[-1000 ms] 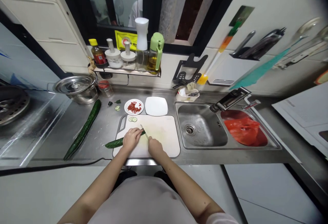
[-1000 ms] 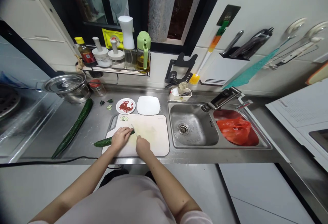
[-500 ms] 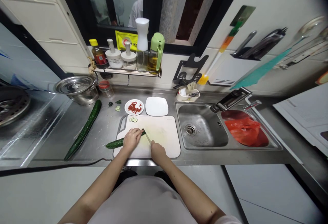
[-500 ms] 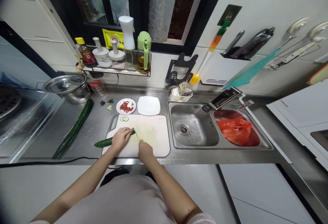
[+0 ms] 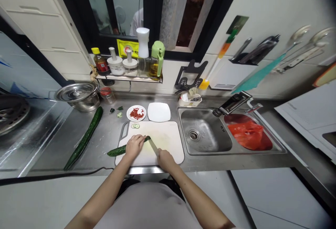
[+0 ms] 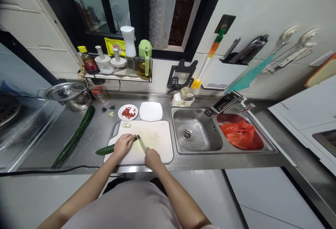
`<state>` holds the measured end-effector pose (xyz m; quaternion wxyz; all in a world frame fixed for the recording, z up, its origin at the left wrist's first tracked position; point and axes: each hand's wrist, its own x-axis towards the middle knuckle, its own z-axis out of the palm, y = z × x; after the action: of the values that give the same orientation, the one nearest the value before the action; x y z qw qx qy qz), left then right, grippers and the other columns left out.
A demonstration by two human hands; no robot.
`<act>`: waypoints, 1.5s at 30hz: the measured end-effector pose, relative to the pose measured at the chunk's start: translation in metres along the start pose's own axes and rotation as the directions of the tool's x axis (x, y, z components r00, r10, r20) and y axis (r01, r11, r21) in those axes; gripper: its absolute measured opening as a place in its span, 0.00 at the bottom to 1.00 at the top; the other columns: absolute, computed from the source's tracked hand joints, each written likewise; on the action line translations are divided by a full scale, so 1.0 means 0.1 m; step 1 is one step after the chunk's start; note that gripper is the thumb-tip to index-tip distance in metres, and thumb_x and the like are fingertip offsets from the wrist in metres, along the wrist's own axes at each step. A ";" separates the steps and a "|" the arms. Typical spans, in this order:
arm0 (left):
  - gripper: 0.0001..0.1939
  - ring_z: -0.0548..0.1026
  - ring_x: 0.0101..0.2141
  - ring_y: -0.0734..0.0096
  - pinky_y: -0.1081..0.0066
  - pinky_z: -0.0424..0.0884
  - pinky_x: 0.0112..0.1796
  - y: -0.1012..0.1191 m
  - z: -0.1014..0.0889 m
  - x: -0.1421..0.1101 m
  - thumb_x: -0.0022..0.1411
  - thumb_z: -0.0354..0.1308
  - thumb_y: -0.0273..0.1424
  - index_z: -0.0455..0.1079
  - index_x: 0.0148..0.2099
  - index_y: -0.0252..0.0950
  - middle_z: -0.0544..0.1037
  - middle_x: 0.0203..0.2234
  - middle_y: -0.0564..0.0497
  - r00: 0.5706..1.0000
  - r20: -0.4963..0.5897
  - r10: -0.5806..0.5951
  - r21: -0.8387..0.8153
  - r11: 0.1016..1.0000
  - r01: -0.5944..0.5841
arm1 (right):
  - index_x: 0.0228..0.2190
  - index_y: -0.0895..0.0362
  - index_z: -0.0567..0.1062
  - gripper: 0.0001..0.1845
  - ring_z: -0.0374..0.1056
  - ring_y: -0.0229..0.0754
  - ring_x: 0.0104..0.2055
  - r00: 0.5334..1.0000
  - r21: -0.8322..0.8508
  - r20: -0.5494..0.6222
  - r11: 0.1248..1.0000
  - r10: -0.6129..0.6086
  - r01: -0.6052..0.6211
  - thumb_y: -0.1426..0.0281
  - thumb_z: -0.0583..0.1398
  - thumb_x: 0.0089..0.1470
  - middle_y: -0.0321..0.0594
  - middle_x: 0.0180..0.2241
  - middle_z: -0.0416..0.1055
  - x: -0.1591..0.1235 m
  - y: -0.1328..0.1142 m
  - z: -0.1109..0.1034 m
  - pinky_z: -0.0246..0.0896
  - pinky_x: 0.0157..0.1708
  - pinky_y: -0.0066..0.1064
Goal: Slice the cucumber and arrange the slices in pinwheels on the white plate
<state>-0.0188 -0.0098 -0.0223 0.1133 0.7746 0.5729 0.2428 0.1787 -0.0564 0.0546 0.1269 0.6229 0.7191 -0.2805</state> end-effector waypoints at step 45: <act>0.09 0.72 0.29 0.74 0.73 0.68 0.35 0.17 0.03 0.36 0.50 0.59 0.33 0.72 0.36 0.37 0.74 0.26 0.54 0.843 0.112 -0.527 -0.623 0.623 0.472 | 0.50 0.53 0.70 0.20 0.66 0.39 0.37 0.810 -0.299 -0.543 0.952 -0.222 0.061 0.77 0.55 0.56 0.44 0.45 0.68 -0.04 0.49 0.00 0.57 0.37 0.29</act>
<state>0.0052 0.0189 -0.0081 0.4045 0.4905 0.6542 0.4098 0.2272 -0.0568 0.0447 -0.0327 0.5994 0.7997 0.0097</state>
